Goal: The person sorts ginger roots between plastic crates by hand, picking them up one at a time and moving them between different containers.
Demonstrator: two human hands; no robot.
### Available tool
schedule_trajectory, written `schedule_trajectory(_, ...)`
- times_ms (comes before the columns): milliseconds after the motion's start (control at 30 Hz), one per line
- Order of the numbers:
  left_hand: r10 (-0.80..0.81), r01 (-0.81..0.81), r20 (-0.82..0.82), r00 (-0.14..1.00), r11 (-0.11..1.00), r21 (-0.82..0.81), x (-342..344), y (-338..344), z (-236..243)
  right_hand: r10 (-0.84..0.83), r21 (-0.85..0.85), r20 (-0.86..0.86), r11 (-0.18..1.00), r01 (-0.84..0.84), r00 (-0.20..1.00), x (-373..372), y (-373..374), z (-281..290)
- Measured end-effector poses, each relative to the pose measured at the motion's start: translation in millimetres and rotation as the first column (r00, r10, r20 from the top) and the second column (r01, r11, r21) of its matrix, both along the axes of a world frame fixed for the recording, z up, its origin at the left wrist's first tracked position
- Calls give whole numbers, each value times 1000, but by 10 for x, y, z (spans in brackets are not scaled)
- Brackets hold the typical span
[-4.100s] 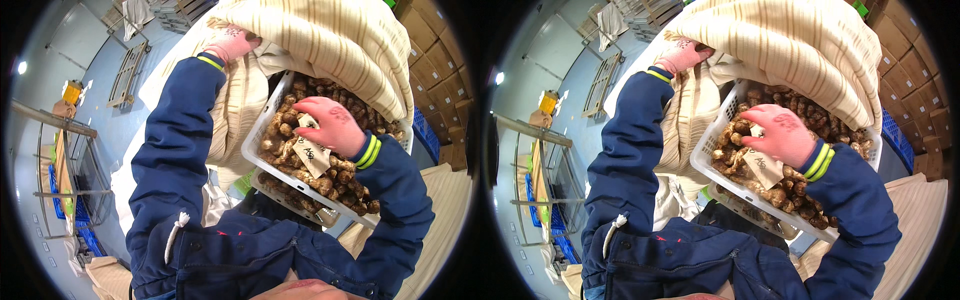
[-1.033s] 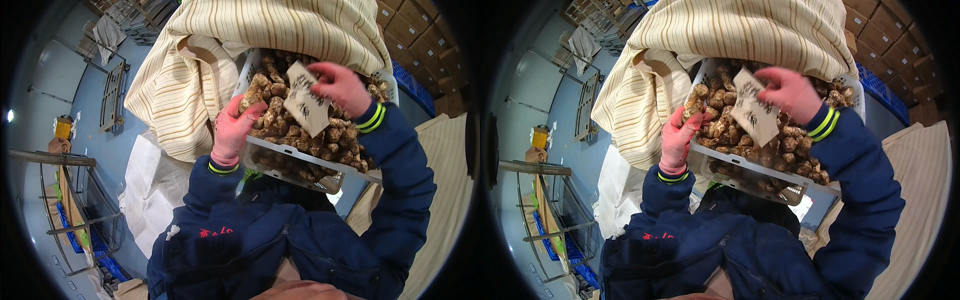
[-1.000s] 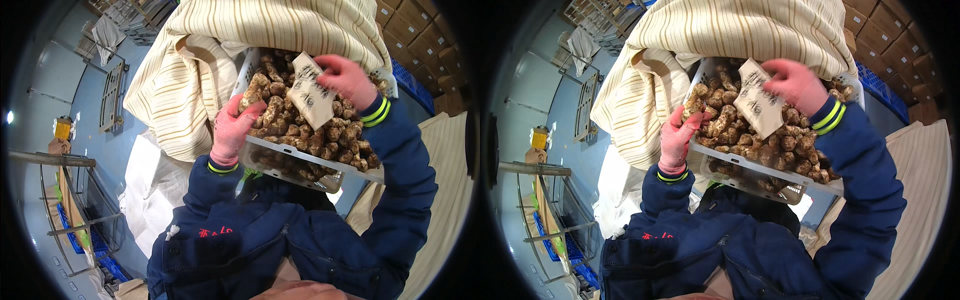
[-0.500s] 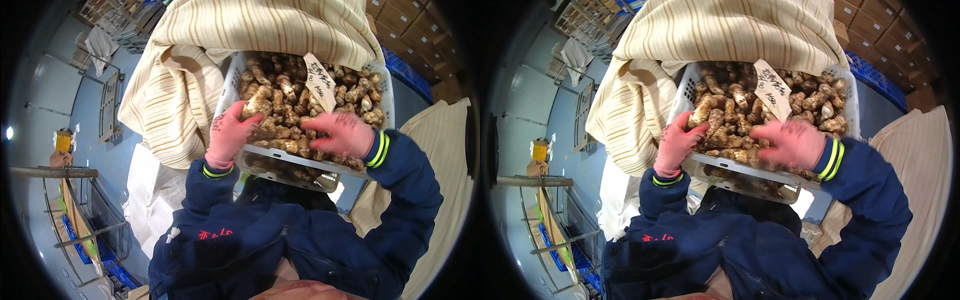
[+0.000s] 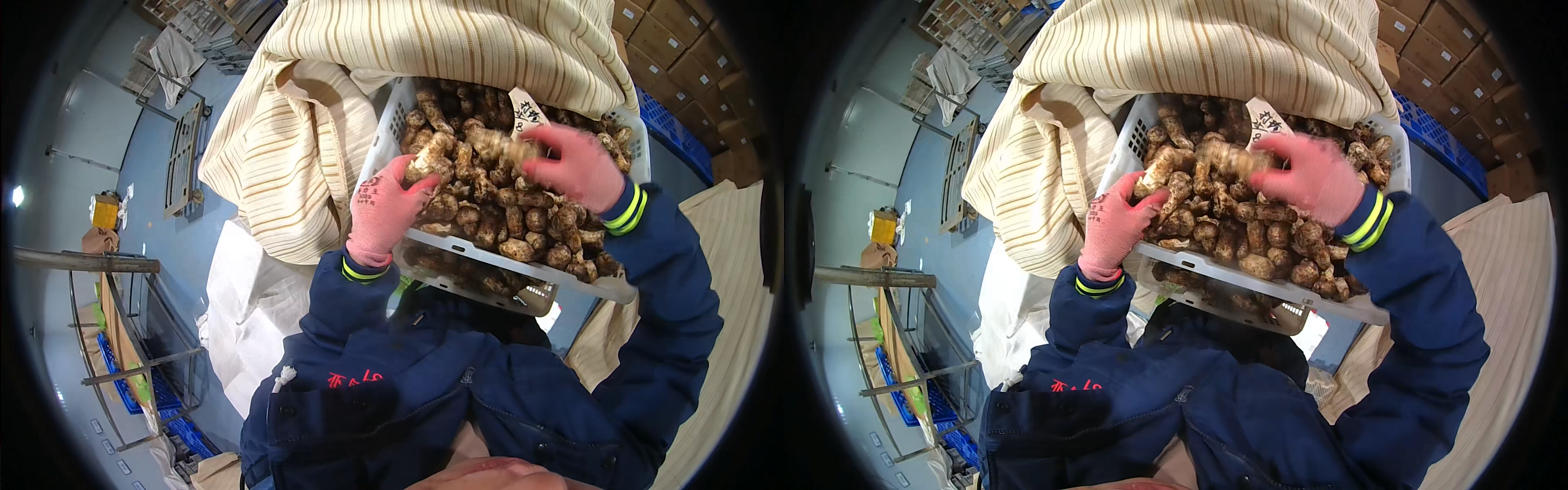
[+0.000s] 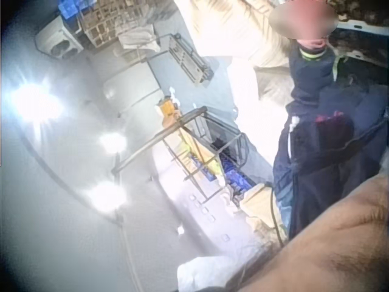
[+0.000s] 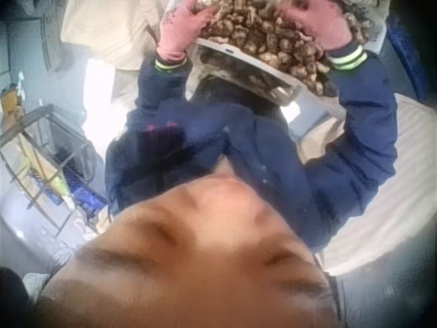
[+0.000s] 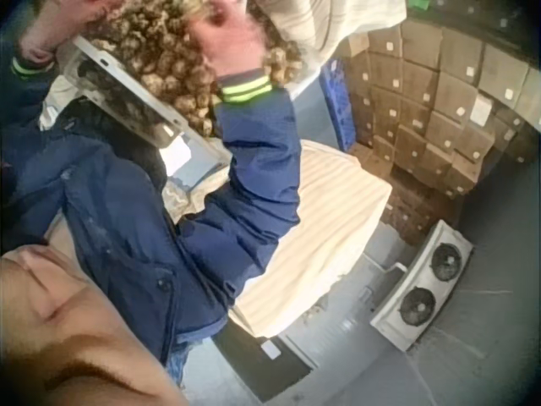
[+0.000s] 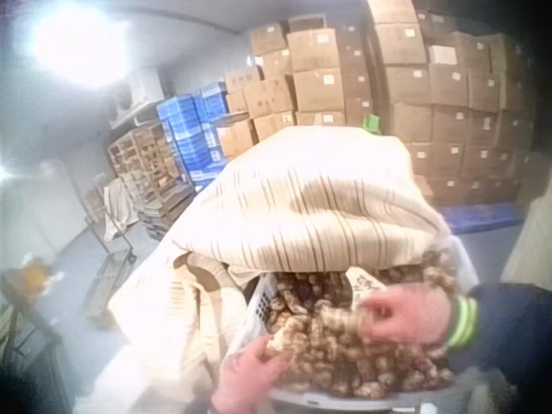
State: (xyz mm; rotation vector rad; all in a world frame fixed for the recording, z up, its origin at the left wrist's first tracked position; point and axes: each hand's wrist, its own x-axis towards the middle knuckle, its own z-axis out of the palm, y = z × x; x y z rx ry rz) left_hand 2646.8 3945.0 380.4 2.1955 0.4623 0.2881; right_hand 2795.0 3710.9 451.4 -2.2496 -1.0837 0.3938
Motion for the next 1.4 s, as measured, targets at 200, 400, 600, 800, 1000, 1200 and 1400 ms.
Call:
schedule_trajectory(200,23,16,174,984,976,-215,39,59,-240,-22,207,339,977,-52,941,88,-101,51)
schedule_trajectory(400,33,69,216,976,892,-447,-5,68,-236,177,-153,272,978,-139,946,-177,-306,156)
schedule_trajectory(600,-156,162,58,986,979,-120,24,16,-40,-109,1,188,994,111,976,126,-632,125)
schedule_trajectory(800,-204,230,163,965,959,-164,14,51,-80,-15,-49,217,998,26,976,-48,-674,138)
schedule_trajectory(1000,100,66,491,865,949,-310,-140,285,-20,-440,92,222,898,431,870,115,-1348,-26)
schedule_trajectory(1200,25,8,170,985,981,-192,-101,644,28,-738,148,-247,612,777,628,394,-2388,-699)
schedule_trajectory(1400,-40,44,28,999,985,-169,205,692,-167,-586,109,-509,683,722,631,331,-2211,-967)
